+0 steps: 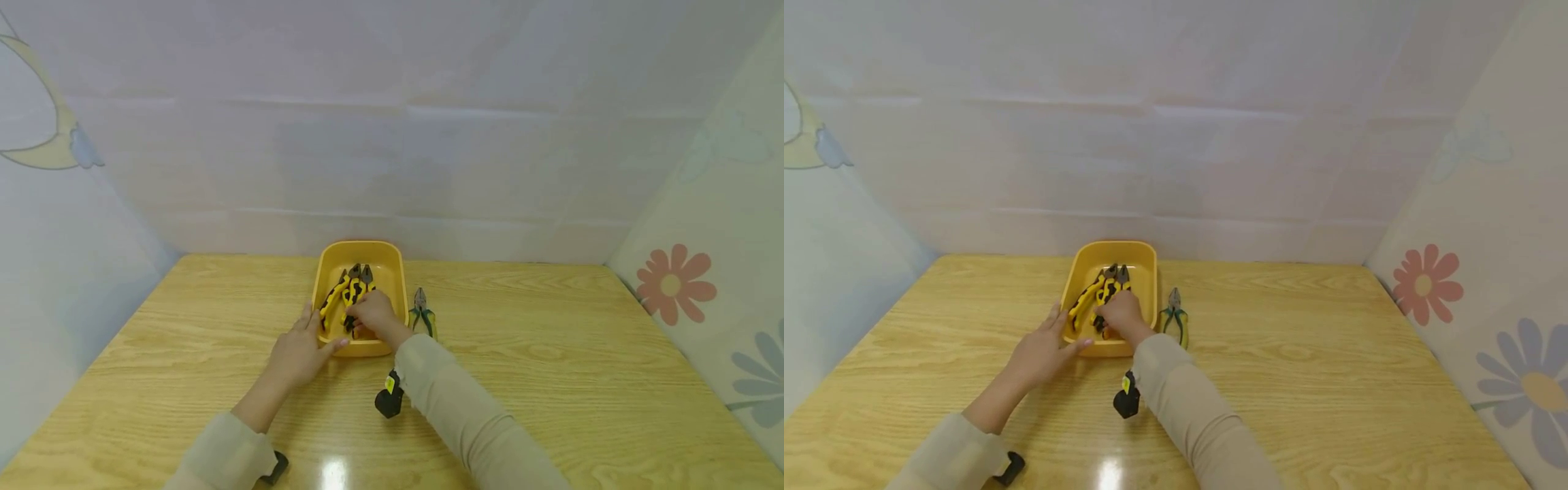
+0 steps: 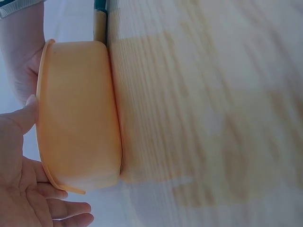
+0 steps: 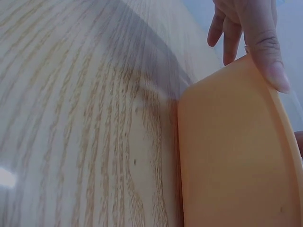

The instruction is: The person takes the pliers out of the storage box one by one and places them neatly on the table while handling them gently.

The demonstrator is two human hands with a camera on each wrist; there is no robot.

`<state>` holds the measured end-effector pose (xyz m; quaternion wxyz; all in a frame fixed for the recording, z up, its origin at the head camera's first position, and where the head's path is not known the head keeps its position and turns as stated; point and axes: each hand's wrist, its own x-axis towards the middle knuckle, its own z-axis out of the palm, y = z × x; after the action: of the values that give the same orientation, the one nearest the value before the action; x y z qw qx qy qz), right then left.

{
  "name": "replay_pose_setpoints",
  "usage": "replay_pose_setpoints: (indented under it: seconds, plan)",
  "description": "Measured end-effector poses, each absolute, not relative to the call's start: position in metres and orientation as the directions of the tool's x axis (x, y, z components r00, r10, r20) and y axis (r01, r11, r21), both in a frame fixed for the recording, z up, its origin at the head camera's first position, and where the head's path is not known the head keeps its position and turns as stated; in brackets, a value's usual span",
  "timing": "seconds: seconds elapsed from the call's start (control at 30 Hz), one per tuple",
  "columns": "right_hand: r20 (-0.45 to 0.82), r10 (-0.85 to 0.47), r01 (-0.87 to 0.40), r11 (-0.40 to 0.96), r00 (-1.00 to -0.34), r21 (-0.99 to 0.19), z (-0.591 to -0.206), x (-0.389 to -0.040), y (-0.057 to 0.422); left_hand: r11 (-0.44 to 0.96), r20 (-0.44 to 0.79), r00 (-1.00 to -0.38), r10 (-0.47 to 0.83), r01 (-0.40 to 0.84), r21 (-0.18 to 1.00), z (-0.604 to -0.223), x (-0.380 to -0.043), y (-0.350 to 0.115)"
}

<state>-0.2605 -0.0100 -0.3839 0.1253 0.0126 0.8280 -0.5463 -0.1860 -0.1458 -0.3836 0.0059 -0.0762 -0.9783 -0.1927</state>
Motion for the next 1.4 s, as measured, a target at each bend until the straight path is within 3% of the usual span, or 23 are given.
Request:
replay_pose_setpoints:
  seconds: [0.4, 0.97, 1.4]
  plan:
    - [-0.197, -0.071, 0.133, 0.519, -0.978, -0.845, -0.389, -0.262, -0.018, 0.913, 0.063, -0.987, 0.151, 0.164, 0.373, -0.385, -0.184, -0.146]
    - [-0.195, 0.015, 0.168, 0.577, -0.981, -0.8, -0.387, -0.259, -0.031, 0.92, 0.057, -0.989, 0.138, 0.149, 0.362, -0.386, -0.18, -0.151]
    - [-0.255, 0.055, 0.245, 0.528, -0.965, -0.813, -0.385, -0.26, -0.034, 0.92, 0.066, -0.987, 0.145, 0.159, 0.359, -0.387, -0.18, -0.151]
